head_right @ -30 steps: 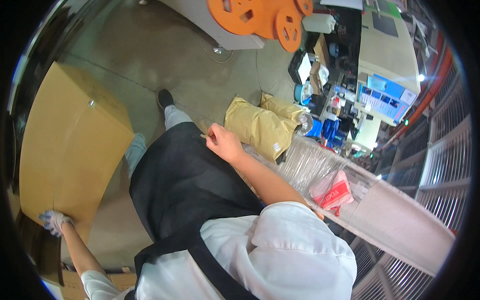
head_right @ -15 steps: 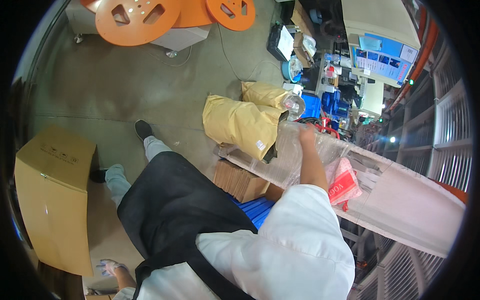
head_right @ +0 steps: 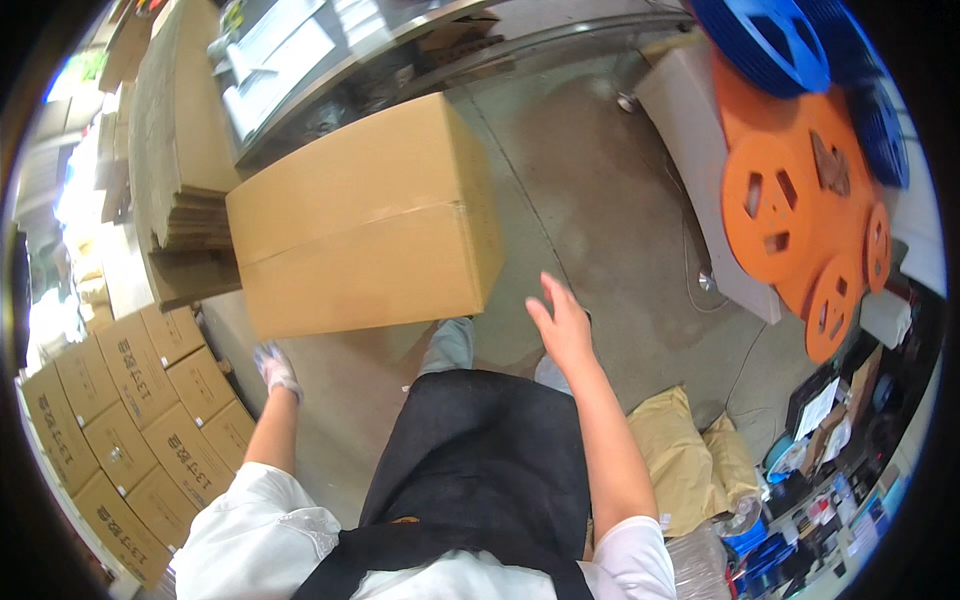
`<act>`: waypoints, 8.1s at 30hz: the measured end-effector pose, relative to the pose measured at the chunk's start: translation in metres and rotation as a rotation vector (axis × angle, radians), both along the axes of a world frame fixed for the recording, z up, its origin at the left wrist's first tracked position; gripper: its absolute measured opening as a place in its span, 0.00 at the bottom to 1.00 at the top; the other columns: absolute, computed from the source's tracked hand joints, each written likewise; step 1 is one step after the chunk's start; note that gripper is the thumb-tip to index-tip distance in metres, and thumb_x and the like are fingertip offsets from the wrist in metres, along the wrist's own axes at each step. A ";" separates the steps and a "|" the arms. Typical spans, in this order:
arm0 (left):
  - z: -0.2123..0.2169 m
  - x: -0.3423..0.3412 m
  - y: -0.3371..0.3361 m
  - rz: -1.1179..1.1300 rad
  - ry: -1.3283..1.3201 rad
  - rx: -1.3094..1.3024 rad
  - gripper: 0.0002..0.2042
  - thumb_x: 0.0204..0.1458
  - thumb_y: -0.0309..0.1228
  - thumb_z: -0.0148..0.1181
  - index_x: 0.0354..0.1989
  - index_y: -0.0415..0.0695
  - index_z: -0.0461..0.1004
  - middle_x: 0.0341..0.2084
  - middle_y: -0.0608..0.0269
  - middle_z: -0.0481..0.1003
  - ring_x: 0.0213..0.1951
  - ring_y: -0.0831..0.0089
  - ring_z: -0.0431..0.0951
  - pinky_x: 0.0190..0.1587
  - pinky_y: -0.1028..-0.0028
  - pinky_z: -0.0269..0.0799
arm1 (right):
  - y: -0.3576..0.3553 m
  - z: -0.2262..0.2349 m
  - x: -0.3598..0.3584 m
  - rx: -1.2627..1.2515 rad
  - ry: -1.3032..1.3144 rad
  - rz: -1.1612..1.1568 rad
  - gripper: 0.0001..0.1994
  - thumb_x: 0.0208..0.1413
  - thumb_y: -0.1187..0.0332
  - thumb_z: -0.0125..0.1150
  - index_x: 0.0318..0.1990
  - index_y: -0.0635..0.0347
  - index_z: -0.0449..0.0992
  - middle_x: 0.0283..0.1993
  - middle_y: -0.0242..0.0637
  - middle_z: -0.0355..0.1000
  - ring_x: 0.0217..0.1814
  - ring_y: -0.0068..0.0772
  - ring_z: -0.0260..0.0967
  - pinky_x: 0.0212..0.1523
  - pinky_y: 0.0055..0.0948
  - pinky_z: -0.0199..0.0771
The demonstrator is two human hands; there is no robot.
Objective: The person assembles a cardboard box, seals the bottom with a tape dispenser, and then wipes and places several large blue plastic reels into it.
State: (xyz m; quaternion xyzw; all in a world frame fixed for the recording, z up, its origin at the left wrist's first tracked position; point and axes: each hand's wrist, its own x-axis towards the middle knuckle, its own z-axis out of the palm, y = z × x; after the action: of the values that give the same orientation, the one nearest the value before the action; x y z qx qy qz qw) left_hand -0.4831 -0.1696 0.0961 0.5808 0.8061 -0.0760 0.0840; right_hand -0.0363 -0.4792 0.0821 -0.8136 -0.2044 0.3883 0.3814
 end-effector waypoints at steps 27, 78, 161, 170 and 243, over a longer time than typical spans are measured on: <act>-0.024 -0.003 0.107 0.530 -1.565 -0.398 0.39 0.55 0.66 0.38 0.63 0.43 0.61 0.58 0.58 0.67 0.56 0.63 0.69 0.58 0.65 0.66 | 0.057 -0.033 -0.008 0.315 0.337 -0.416 0.26 0.64 0.50 0.47 0.59 0.63 0.66 0.57 0.37 0.68 0.59 0.30 0.63 0.60 0.31 0.61; 0.005 0.248 0.130 0.005 -1.596 -0.332 0.26 0.62 0.40 0.48 0.63 0.36 0.58 0.59 0.54 0.64 0.59 0.64 0.65 0.61 0.70 0.60 | 0.014 -0.064 -0.033 0.574 1.074 -1.207 0.41 0.54 0.27 0.25 0.69 0.41 0.51 0.72 0.27 0.49 0.70 0.41 0.48 0.63 0.48 0.56; 0.294 0.468 -0.099 -1.016 -0.553 0.345 0.33 0.56 0.50 0.47 0.64 0.38 0.58 0.64 0.45 0.57 0.67 0.48 0.51 0.69 0.52 0.36 | 0.011 0.339 0.230 1.064 1.336 -0.034 0.16 0.51 0.55 0.60 0.34 0.56 0.64 0.16 0.25 0.56 0.16 0.20 0.52 0.19 0.23 0.55; 0.292 0.495 -0.140 -1.042 -0.899 0.163 0.28 0.53 0.44 0.52 0.58 0.38 0.64 0.58 0.45 0.64 0.63 0.50 0.60 0.68 0.57 0.46 | -0.003 0.354 0.224 0.993 1.246 -0.002 0.18 0.49 0.53 0.62 0.32 0.52 0.61 0.16 0.24 0.51 0.15 0.21 0.48 0.19 0.24 0.51; 0.284 0.467 -0.167 -1.351 -1.220 0.481 0.17 0.37 0.22 0.59 0.40 0.40 0.71 0.44 0.50 0.72 0.51 0.47 0.71 0.59 0.50 0.63 | 0.009 0.406 0.284 1.119 1.375 -0.168 0.22 0.60 0.48 0.54 0.36 0.59 0.59 0.18 0.27 0.57 0.17 0.18 0.58 0.23 0.21 0.60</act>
State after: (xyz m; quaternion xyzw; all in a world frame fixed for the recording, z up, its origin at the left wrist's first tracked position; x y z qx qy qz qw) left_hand -0.0162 -0.3367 0.3802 0.8666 0.1093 0.3772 0.3077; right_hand 0.2475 -0.4702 0.4877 -0.1074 -0.0299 0.6048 0.7885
